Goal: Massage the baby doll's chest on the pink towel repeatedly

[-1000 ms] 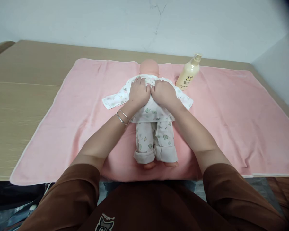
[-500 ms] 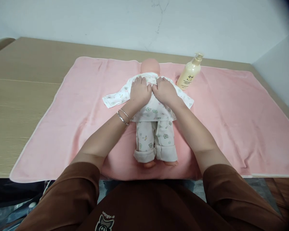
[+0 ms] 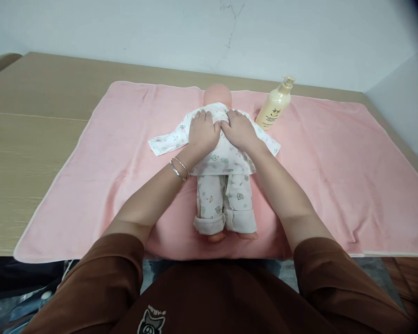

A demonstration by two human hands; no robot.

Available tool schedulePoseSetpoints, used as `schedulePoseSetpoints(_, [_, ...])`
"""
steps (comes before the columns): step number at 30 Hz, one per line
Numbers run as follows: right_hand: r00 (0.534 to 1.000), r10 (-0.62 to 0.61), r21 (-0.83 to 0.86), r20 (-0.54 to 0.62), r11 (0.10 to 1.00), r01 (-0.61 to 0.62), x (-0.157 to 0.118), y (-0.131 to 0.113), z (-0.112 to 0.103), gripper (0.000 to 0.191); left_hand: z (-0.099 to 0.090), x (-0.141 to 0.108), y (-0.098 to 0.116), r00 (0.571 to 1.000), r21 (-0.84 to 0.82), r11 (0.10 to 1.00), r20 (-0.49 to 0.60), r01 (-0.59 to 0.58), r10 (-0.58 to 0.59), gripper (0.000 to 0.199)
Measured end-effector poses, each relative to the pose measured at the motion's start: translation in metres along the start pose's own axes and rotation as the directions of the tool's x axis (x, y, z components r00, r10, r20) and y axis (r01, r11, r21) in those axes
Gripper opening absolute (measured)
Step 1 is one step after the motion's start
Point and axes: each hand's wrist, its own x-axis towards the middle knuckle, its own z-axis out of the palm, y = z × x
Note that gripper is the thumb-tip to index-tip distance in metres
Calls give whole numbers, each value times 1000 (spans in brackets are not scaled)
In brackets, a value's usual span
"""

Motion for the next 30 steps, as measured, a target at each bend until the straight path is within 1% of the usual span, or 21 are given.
schedulePoseSetpoints(6, [1000, -20, 44, 4, 999, 20, 10, 17, 6, 42, -7, -17, 21, 1000, 63, 998, 6, -8, 8, 53])
schedulePoseSetpoints(9, [999, -34, 54, 14, 998, 33, 11, 18, 6, 42, -9, -17, 22, 998, 72, 996, 21, -53, 52, 52])
schedulePoseSetpoints(11, [1000, -4, 25, 26, 1000, 4, 7, 9, 2, 44, -11, -10, 15, 996, 56, 995, 48, -79, 76, 50])
schedulePoseSetpoints(14, [997, 65, -84, 48, 995, -60, -7, -15, -7, 49, -13, 7, -4, 992, 8, 997, 105, -71, 69, 50])
schedulePoseSetpoints(16, [997, 56, -152, 58, 987, -47, -17, -30, -11, 47, -13, 16, -15, 990, -26, 999, 130, -47, 49, 50])
schedulePoseSetpoints(18, [997, 20, -181, 69, 983, -7, -23, -38, -13, 43, -13, 18, -18, 991, -33, 999, 126, -34, 38, 50])
schedulePoseSetpoints(20, [997, 3, -158, 72, 987, 9, -21, -35, -11, 43, -13, 11, -12, 995, 4, 999, 96, -42, 41, 50])
schedulePoseSetpoints(22, [997, 8, -98, 71, 995, -1, -13, -21, -8, 46, -16, -1, 2, 996, 66, 996, 73, -59, 54, 49])
schedulePoseSetpoints(24, [998, 20, -31, 66, 999, -18, -2, -5, -5, 49, -20, -14, 18, 994, 126, 989, 87, -76, 66, 48])
schedulePoseSetpoints(26, [998, 27, 9, 58, 1000, -27, 6, 6, -2, 50, -25, -21, 28, 990, 155, 984, 123, -92, 73, 47])
schedulePoseSetpoints(28, [999, 15, 0, 42, 1000, -15, 6, 7, -2, 52, -29, -19, 29, 985, 131, 986, 155, -100, 79, 45])
schedulePoseSetpoints(30, [999, -5, -41, 34, 999, 6, -2, -3, -4, 51, -32, -11, 21, 983, 79, 993, 168, -85, 70, 42])
